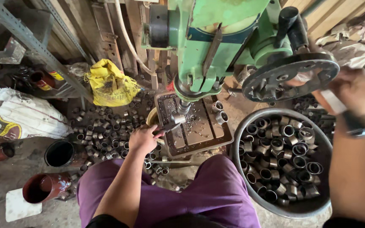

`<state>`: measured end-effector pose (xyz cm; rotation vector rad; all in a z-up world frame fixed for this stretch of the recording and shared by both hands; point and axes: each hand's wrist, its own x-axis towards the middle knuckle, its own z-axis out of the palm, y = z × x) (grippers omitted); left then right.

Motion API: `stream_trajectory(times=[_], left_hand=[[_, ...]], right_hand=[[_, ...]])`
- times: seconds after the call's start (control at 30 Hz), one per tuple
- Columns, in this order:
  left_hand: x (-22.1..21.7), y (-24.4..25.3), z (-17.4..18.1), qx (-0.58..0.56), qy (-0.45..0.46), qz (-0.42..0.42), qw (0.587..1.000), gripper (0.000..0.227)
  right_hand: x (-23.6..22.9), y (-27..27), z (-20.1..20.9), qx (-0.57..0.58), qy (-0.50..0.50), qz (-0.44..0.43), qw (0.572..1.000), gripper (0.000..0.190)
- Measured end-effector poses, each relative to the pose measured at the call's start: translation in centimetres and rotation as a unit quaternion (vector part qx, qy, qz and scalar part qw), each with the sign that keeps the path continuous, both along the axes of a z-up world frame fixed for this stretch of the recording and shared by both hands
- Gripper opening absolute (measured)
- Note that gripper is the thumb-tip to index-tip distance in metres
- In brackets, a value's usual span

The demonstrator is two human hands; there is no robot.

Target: The person operates a drill press to machine small cylindrical metal parts. They pick up parts from a metal bowl, place them under the drill bit, lower the drill to machine the part, and then place the finished part into a tray.

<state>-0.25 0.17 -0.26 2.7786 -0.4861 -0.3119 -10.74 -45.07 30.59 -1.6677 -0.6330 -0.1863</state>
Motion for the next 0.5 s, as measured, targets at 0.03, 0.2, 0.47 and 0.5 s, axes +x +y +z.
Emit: stream_trajectory(times=[0.03, 0.2, 0.47, 0.5], left_hand=[[0.1, 0.0, 0.0, -0.009, -0.009, 0.002, 1.0, 0.042], [0.1, 0.2, -0.6, -0.02, -0.007, 0.003, 1.0, 0.041], [0.5, 0.2, -1.8, -0.033, -0.037, -0.004, 0.999, 0.043], [0.2, 0.3, -1.8, -0.03, -0.033, -0.005, 0.999, 0.041]], right_hand=[[-1.5, 0.6, -1.2, -0.073, 0.039, -0.07, 0.994, 0.043], [-4.3, 2.6, -4.2, -0.214, 0.196, -0.307, 0.906, 0.042], [-4.6, 1.5, -6.3, -0.121, 0.139, -0.305, 0.934, 0.009], [-4.6, 1.6, -6.7, -0.118, 0.133, -0.312, 0.933, 0.011]])
